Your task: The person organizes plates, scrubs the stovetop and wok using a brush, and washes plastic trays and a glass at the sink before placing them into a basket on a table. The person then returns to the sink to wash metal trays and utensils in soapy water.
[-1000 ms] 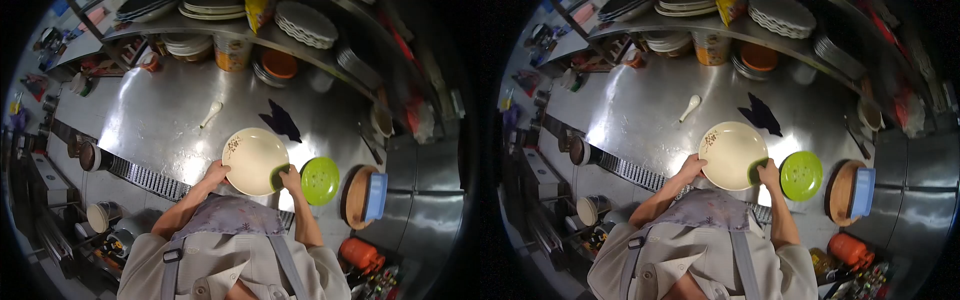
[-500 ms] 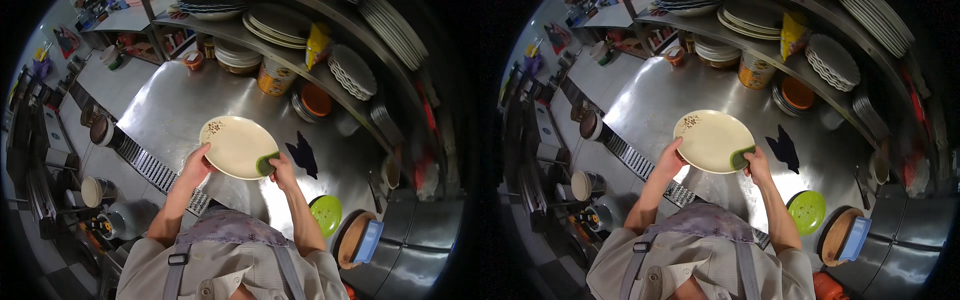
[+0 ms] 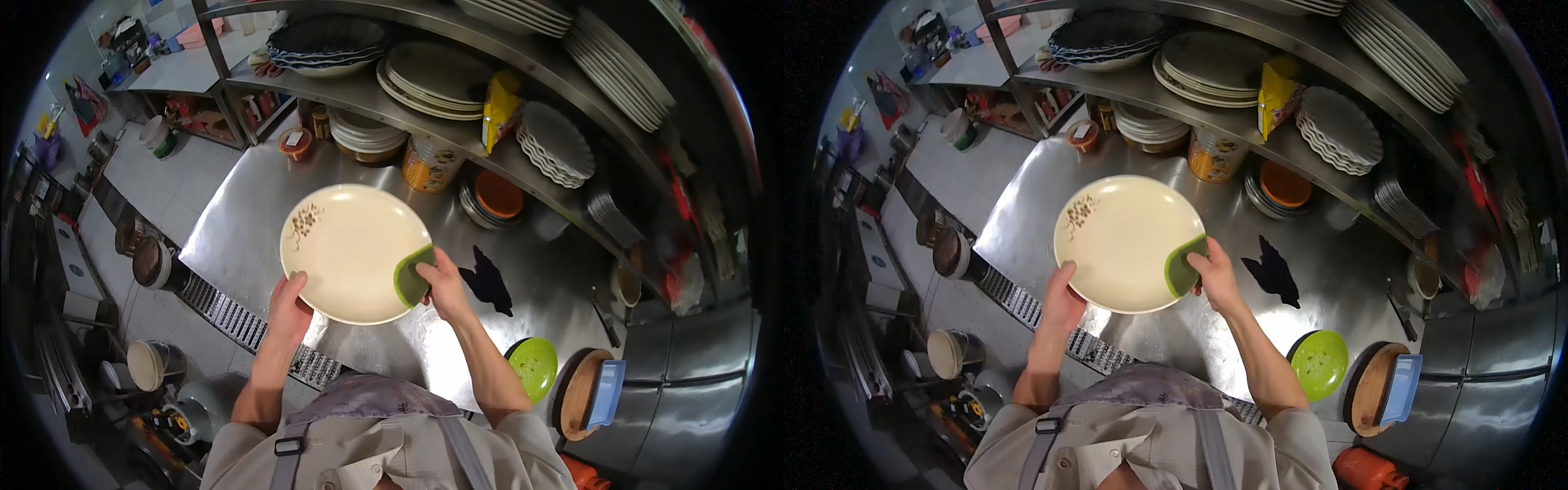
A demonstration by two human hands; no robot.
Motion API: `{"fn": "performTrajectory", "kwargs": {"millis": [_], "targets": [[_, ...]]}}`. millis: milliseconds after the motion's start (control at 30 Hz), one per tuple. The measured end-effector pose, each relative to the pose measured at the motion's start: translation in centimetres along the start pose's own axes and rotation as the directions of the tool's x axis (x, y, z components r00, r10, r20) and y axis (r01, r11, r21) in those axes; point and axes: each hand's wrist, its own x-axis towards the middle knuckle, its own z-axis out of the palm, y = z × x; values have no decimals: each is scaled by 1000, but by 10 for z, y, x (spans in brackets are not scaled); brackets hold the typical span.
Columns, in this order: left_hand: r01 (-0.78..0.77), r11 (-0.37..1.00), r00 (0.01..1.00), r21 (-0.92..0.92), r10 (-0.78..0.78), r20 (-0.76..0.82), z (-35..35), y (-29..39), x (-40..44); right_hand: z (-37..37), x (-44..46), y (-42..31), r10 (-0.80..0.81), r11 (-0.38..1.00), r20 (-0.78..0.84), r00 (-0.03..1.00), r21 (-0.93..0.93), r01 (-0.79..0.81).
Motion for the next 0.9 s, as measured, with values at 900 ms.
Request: {"fn": "performTrajectory", "kwargs": {"millis": [900], "targets": [[-312, 950, 950, -3, 312, -34, 56, 105, 33, 38, 206, -253, -296, -649, 461, 837, -740, 178]]}}
